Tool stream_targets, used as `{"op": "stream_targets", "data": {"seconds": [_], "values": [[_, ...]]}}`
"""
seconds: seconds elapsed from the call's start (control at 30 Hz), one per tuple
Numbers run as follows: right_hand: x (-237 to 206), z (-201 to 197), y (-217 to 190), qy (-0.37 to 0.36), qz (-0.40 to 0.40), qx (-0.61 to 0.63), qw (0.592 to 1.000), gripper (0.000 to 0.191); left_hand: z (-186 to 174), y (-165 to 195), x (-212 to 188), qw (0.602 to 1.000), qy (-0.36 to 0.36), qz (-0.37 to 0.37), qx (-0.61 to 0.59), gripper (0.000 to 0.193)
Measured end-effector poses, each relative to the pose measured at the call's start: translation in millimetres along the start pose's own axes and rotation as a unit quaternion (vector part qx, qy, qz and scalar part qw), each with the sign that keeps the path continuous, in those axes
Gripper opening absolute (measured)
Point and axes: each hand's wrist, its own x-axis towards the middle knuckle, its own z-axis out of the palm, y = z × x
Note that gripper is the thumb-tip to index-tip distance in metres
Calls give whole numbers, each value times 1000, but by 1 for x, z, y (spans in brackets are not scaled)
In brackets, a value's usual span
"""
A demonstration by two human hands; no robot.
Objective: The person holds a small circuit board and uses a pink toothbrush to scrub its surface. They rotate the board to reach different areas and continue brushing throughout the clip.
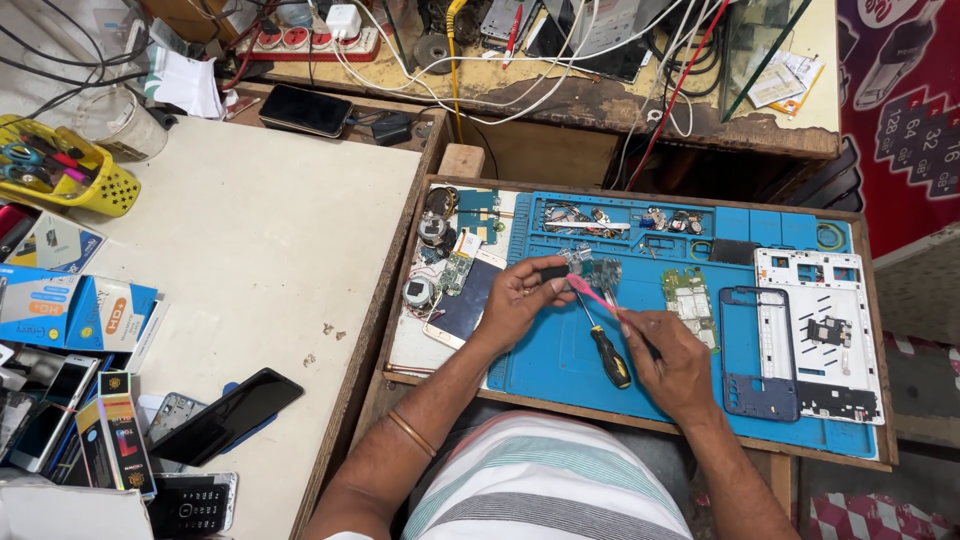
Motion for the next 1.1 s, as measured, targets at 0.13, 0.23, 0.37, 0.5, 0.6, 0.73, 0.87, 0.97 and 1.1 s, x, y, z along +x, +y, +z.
{"op": "stream_targets", "data": {"seconds": [0.13,0.23,0.37,0.5,0.6,0.73,0.87,0.97,1.1], "values": [[1,0,0,-21,-5,-3,1000,20,1,1,1,999,33,4,4,38],[0,1,-2,0,-4,-10,1000,17,1,5,-3,1000,-14,-15,-1,36],[0,1,-3,10,-14,-7,1000,18,2,10,-4,999,-35,-18,6,37],[1,2,-4,2,-11,-15,1000,19,1,11,-5,998,-54,-13,22,39],[1,3,-4,10,-23,-25,999,18,0,10,-5,998,-54,-14,12,38],[-1,1,-4,23,18,-29,999,20,0,11,-2,1000,5,-13,-28,38],[-1,-4,-3,66,6,-39,997,17,2,10,-2,999,28,-21,-22,39],[-1,-8,-2,89,-6,-49,995,19,2,8,-1,999,30,-17,-30,39],[-2,-5,-4,88,-2,-40,995,19,-1,5,-1,998,44,-8,-47,39]]}}
